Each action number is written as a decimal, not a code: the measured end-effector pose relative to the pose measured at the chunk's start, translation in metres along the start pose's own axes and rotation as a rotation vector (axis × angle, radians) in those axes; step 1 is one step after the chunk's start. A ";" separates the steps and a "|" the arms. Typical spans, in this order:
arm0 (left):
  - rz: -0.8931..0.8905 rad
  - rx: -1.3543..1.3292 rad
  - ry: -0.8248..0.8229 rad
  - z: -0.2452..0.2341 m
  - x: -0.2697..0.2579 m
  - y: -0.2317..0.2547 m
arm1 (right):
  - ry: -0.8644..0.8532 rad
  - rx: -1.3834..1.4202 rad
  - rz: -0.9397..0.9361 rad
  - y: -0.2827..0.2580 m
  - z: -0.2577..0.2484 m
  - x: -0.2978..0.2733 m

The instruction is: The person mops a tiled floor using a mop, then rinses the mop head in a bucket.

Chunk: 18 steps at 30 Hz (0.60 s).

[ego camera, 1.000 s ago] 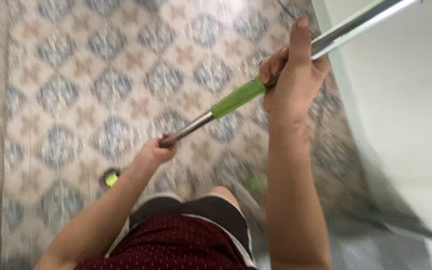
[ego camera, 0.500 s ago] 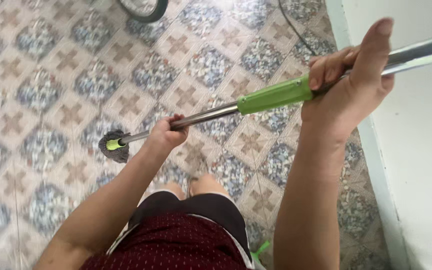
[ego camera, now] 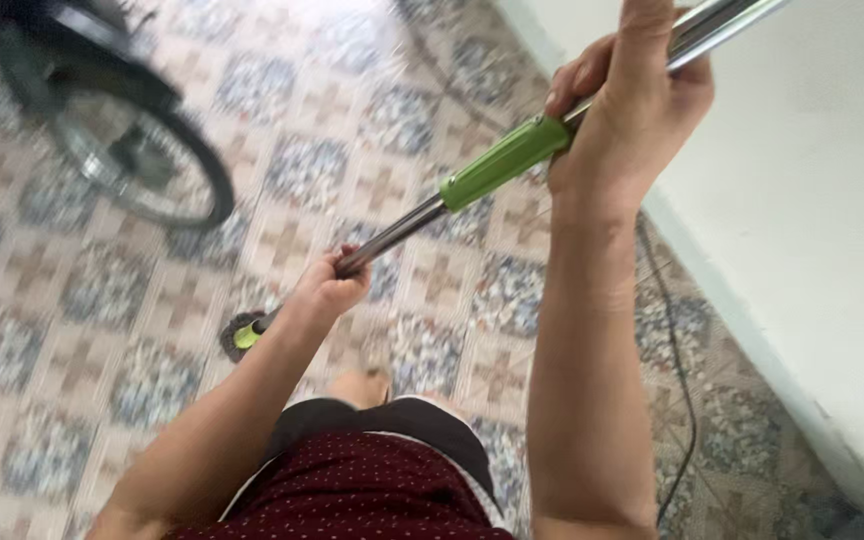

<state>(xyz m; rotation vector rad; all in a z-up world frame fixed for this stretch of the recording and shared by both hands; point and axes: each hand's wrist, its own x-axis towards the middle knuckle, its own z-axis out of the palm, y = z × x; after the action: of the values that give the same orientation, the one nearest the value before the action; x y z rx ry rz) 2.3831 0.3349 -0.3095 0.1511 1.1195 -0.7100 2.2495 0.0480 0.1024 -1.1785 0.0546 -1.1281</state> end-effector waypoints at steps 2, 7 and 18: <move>-0.045 0.036 0.015 0.056 0.019 -0.015 | 0.171 -0.170 0.110 0.017 0.005 0.034; -0.066 0.108 0.064 0.172 0.072 -0.039 | 0.141 -0.195 -0.031 0.071 -0.029 0.135; -0.028 -0.046 0.054 0.478 0.170 -0.006 | -0.029 -0.127 -0.093 0.239 0.035 0.377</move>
<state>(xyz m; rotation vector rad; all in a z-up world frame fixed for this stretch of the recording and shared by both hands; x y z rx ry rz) 2.7891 0.0380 -0.2388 0.1167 1.1902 -0.7082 2.6133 -0.2115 0.1273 -1.3209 0.0503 -1.2034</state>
